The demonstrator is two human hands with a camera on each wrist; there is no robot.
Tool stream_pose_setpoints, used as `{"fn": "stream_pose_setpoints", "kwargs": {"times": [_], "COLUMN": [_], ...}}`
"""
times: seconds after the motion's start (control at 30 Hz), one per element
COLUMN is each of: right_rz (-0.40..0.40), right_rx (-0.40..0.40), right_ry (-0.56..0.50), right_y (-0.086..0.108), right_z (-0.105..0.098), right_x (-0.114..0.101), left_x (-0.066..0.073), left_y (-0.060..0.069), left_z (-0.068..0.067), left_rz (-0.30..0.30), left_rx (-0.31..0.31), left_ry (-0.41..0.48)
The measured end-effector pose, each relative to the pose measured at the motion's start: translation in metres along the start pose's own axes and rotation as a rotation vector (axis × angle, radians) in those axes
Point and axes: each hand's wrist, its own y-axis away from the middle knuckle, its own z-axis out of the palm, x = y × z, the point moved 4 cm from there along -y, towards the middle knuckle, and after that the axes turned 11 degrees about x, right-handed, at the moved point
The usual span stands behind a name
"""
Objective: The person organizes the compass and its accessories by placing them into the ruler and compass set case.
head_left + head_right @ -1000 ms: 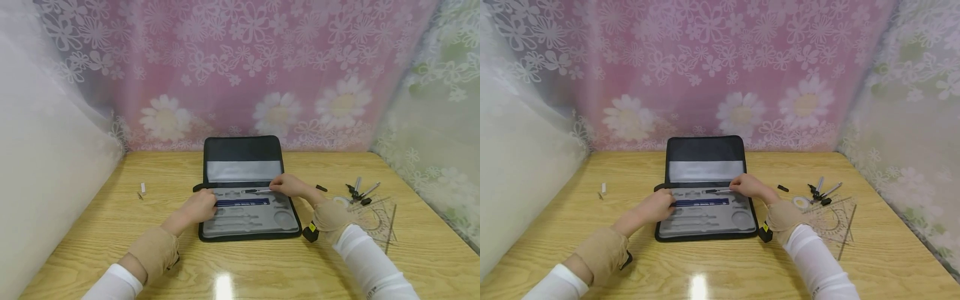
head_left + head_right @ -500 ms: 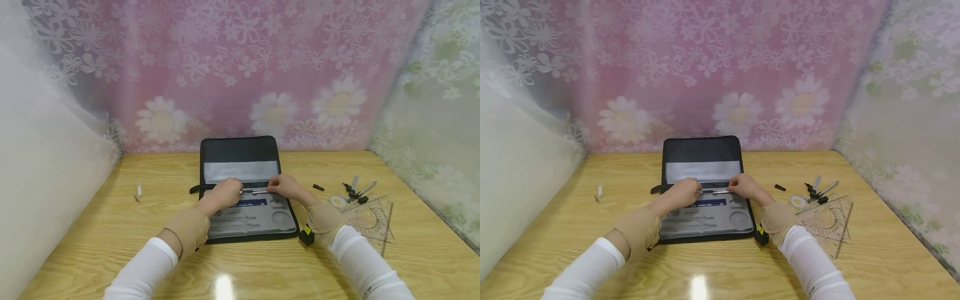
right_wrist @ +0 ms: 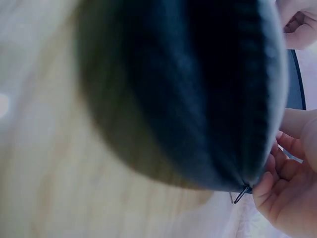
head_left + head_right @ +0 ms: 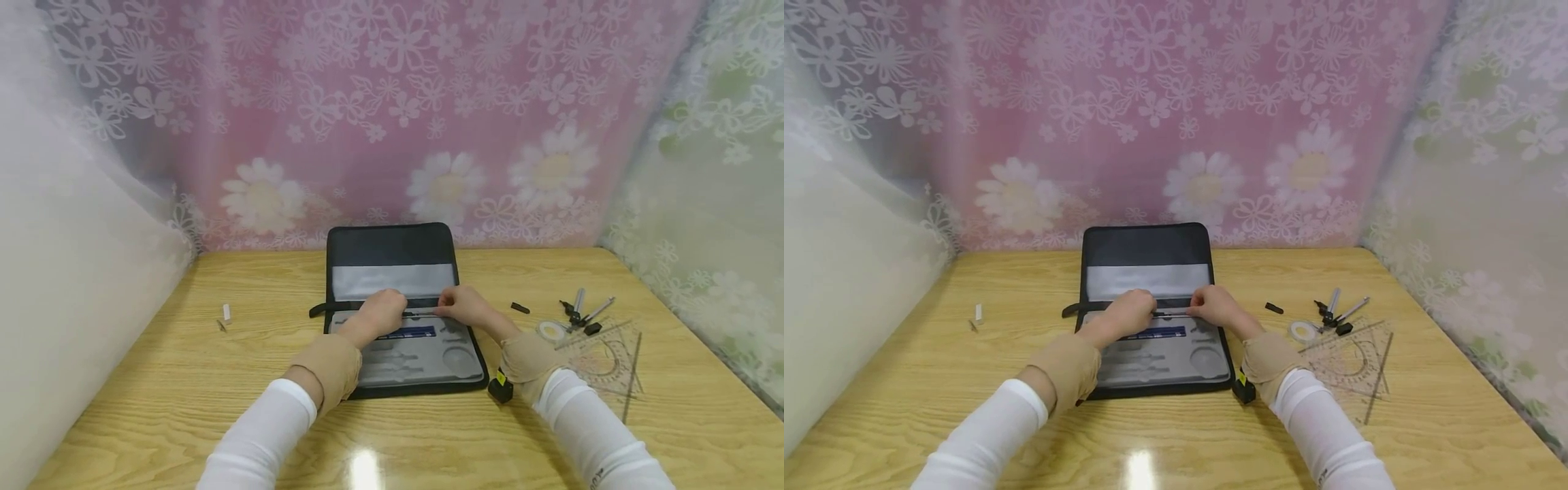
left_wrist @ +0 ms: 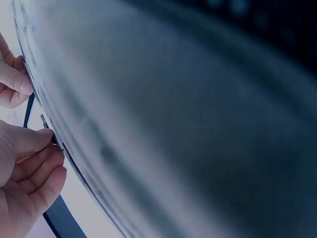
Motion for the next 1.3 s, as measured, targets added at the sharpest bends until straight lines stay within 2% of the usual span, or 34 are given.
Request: {"fn": "stream_pose_setpoints", "kwargs": {"times": [0.17,0.4,0.47,0.6,0.77,0.87,0.93,1.03,1.23,1.3], "right_rz": [-0.013,-0.044,-0.079,-0.248,-0.495,-0.590,-0.632,-0.654,-0.584,-0.565], "right_rx": [-0.003,-0.083,-0.098,-0.097,-0.061,-0.018,0.013,0.045,0.015,0.001], "right_ry": [-0.008,-0.048,-0.040,0.068,0.289,0.388,0.417,0.417,0.370,0.365], "right_y": [0.000,0.000,0.000,0.003,0.008,0.011,0.013,0.014,0.013,0.012], "right_z": [0.000,-0.003,-0.004,-0.005,-0.002,-0.001,0.000,-0.001,-0.002,-0.002], "right_x": [0.000,0.004,0.004,-0.003,-0.014,-0.018,-0.020,-0.022,-0.021,-0.022], "left_x": [-0.001,-0.001,-0.001,0.001,0.004,0.005,0.005,0.005,0.004,0.005], "left_y": [-0.001,0.000,0.001,0.001,0.000,-0.001,-0.002,-0.002,-0.003,-0.003], "left_z": [0.001,0.001,0.001,0.003,0.005,0.006,0.007,0.008,0.006,0.005], "left_rz": [-0.018,-0.002,0.001,0.021,0.046,0.048,0.047,0.039,0.001,0.014], "left_rx": [-0.008,0.024,0.029,0.035,0.044,0.046,0.045,0.049,0.049,0.043], "left_ry": [0.013,0.028,0.037,0.042,0.044,0.042,0.042,0.048,0.056,0.040]}}
